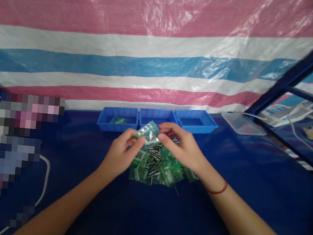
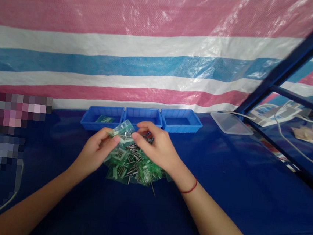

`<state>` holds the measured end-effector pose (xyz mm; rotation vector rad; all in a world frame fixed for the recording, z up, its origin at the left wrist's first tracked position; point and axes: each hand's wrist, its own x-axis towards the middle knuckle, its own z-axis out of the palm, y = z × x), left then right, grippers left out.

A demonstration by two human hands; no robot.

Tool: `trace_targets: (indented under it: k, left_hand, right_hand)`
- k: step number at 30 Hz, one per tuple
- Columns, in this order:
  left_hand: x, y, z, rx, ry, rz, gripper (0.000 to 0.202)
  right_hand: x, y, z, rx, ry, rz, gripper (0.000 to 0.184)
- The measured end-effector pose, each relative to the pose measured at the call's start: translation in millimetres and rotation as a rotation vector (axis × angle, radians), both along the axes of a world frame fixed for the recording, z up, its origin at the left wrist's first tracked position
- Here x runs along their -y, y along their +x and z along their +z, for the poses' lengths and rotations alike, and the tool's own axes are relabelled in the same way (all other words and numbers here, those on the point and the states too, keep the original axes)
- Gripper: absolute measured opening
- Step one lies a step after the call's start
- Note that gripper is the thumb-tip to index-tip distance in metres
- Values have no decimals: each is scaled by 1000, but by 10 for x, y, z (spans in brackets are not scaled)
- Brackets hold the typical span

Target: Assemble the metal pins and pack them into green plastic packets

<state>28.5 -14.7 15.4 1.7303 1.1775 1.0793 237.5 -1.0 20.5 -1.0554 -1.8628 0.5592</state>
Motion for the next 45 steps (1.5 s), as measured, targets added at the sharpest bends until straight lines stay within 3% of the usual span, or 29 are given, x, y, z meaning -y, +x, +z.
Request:
trace_targets:
  k: [2, 4, 7, 9, 12, 14, 18, 21, 23, 25, 28, 32, 35, 40, 45]
  left_hand:
    - [79, 63, 7, 38, -36, -47, 22]
    - [116, 85, 6, 32, -25, -52, 23]
    - [96, 81, -18, 58, -67, 2, 36]
    - [55, 80, -39, 122, -194, 21, 55]
    - [23, 100, -31, 209, -482, -90, 79]
    - [42, 119, 13, 276, -563, -163, 68]
    - [60, 103, 117, 364, -459, -147, 33]
    - [-81, -22, 157, 430, -335, 62, 27]
    - [-237, -156, 173, 489, -216, 264, 25]
    - [-386, -296, 187, 510, -134, 356, 24]
    - [-503, -432, 203, 500, -186, 359, 36]
    - [-463, -443, 236, 494, -300, 370, 50]
    - [-428, -446, 250, 389, -260, 365, 44]
    - [-514, -581, 158, -56, 53, 384, 26]
    - [-494, -593, 122, -333, 150, 310, 28]
  right_hand:
    - [127, -149, 26, -27, -80, 104, 21]
    - [207, -220, 35, -32, -58, 117, 18]
    - [259, -207, 39, 20, 190, 69, 12]
    - [271, -167, 40, 85, 417, 57, 14]
    - [273, -123, 40, 175, 628, 49, 23]
    - [265, -110, 39, 241, 649, 39, 25]
    - [234, -90, 33, 351, 588, 77, 35]
    - [213, -66, 33, 302, 594, 57, 41]
    - [203, -48, 41, 246, 610, 18, 42]
    - [194, -33, 56, 216, 617, -19, 40]
    - [179, -11, 82, 218, 615, -54, 34]
    - [150, 23, 106, 244, 589, -74, 25]
    - [121, 48, 112, 276, 534, -58, 18]
    - [67, 98, 95, 372, 415, -36, 17]
    - [68, 125, 122, 549, 269, 165, 11]
